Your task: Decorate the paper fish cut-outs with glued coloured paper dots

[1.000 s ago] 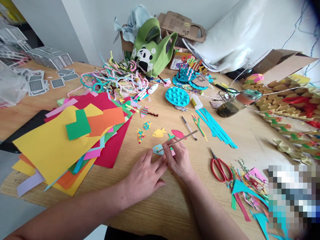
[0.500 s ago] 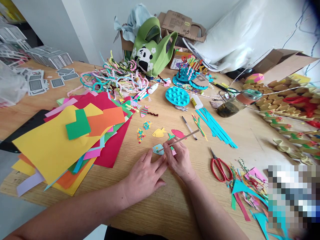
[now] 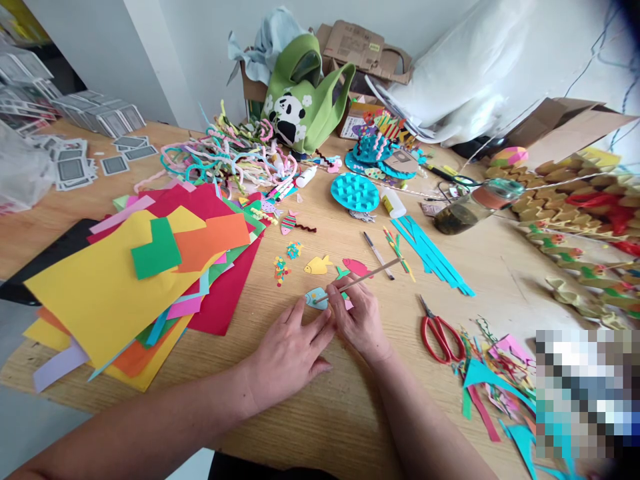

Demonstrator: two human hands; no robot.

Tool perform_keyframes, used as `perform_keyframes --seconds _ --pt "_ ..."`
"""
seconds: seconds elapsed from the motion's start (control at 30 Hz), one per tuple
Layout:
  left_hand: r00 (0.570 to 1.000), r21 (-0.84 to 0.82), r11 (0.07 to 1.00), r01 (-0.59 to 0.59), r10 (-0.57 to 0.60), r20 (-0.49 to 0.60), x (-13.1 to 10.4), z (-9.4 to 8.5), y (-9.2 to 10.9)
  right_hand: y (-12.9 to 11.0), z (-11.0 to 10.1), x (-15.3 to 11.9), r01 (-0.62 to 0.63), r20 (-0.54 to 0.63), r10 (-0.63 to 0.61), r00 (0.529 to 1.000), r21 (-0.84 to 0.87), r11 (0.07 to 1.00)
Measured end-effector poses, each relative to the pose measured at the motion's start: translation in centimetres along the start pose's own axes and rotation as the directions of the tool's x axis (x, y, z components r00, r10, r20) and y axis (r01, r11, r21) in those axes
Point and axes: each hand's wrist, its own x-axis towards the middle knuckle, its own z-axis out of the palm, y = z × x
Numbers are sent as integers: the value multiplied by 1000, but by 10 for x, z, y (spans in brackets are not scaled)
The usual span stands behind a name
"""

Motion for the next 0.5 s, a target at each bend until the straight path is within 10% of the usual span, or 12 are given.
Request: perform_keyframes --seconds 0.5 --pt "997 -46 997 63 -66 -50 -1 5 1 2 1 0 -11 11 11 1000 5 1000"
